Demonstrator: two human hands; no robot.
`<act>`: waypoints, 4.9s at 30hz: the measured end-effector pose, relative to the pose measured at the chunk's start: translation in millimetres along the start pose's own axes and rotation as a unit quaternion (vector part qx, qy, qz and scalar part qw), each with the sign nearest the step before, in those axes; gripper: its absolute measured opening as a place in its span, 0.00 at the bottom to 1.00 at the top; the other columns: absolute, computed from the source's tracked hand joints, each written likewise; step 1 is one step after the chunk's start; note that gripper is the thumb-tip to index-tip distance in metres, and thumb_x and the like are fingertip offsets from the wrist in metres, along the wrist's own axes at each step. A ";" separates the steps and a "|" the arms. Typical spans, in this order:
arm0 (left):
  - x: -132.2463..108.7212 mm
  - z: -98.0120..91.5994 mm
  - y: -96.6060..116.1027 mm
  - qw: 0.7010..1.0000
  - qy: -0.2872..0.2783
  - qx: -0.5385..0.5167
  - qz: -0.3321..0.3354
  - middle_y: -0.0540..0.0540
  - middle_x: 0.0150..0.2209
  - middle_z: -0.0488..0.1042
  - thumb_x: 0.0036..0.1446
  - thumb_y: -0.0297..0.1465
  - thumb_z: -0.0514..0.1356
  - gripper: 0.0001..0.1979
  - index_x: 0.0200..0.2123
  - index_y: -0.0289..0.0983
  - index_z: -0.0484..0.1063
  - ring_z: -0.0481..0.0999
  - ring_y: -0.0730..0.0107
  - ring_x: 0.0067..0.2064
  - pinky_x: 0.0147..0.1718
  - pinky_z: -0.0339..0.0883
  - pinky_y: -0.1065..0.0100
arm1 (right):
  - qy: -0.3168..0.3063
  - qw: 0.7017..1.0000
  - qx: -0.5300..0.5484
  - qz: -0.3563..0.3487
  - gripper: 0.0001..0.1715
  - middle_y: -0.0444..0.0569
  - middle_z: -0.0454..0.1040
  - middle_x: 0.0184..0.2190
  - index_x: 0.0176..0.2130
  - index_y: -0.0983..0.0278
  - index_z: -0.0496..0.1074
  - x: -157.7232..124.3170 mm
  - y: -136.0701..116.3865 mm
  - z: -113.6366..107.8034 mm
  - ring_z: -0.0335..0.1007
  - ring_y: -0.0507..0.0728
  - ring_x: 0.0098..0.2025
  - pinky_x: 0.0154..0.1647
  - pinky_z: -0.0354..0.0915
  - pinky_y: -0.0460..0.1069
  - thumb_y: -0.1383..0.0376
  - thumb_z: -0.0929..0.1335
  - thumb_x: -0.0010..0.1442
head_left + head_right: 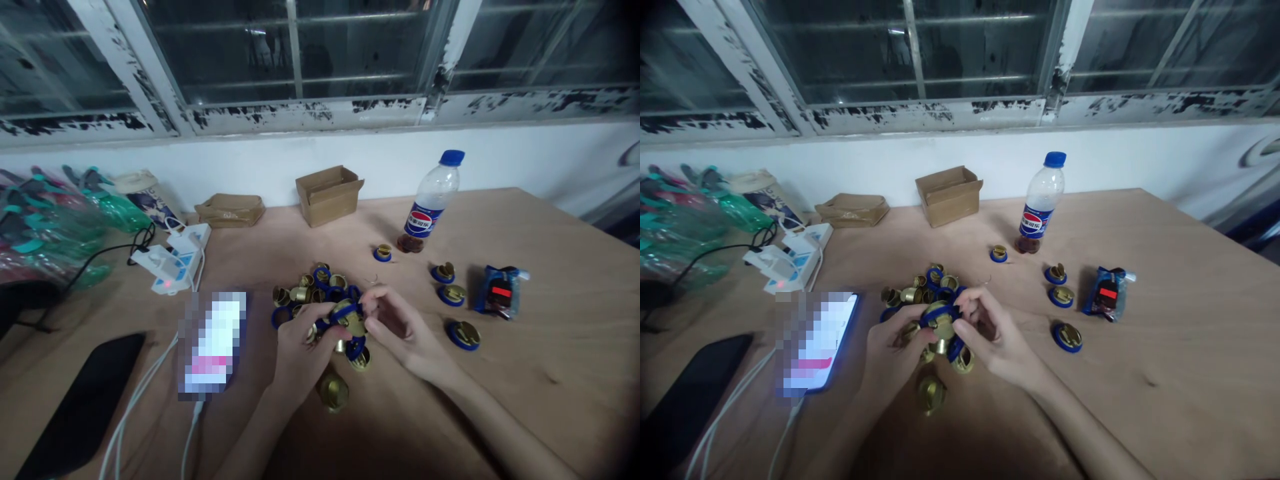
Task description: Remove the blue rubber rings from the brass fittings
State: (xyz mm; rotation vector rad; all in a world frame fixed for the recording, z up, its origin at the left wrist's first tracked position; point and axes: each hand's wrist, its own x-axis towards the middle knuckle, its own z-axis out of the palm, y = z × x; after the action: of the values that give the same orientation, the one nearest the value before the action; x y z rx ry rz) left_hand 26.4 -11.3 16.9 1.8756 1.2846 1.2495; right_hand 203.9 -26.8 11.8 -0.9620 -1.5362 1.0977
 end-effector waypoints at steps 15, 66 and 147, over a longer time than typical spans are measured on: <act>2.4 -0.8 1.9 0.997 -0.013 -0.061 -0.045 0.53 0.25 0.78 0.44 0.22 0.61 0.09 0.30 0.39 0.77 0.75 0.73 0.26 0.26 0.67 0.74 | -0.035 0.992 0.116 0.021 0.20 0.44 0.60 0.34 0.43 0.57 0.62 1.8 10.0 4.2 0.60 0.52 0.35 0.34 0.64 0.48 0.55 0.71 0.55; 4.3 7.0 -0.5 0.952 -0.033 -0.239 -0.190 0.49 0.31 0.81 0.44 0.25 0.66 0.11 0.31 0.37 0.67 0.81 0.67 0.37 0.33 0.72 0.72 | 0.039 0.997 0.038 0.056 0.15 0.41 0.65 0.29 0.38 0.61 0.68 5.7 8.9 3.2 0.63 0.49 0.29 0.30 0.63 0.46 0.59 0.73 0.53; 7.1 -1.8 7.3 0.935 -0.136 -0.278 -0.172 0.44 0.41 0.79 0.53 0.30 0.63 0.16 0.47 0.38 0.71 0.78 0.63 0.44 0.46 0.71 0.63 | 0.057 0.907 -0.358 -0.217 0.10 0.46 0.72 0.33 0.44 0.59 0.64 -11.1 14.3 3.7 0.70 0.53 0.34 0.34 0.69 0.49 0.69 0.65 0.63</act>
State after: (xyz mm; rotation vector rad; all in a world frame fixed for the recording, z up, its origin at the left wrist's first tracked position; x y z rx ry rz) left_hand 28.6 -7.8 26.4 1.2961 0.9300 0.9890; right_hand 203.4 -33.9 -5.2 -1.0517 -1.9733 0.1371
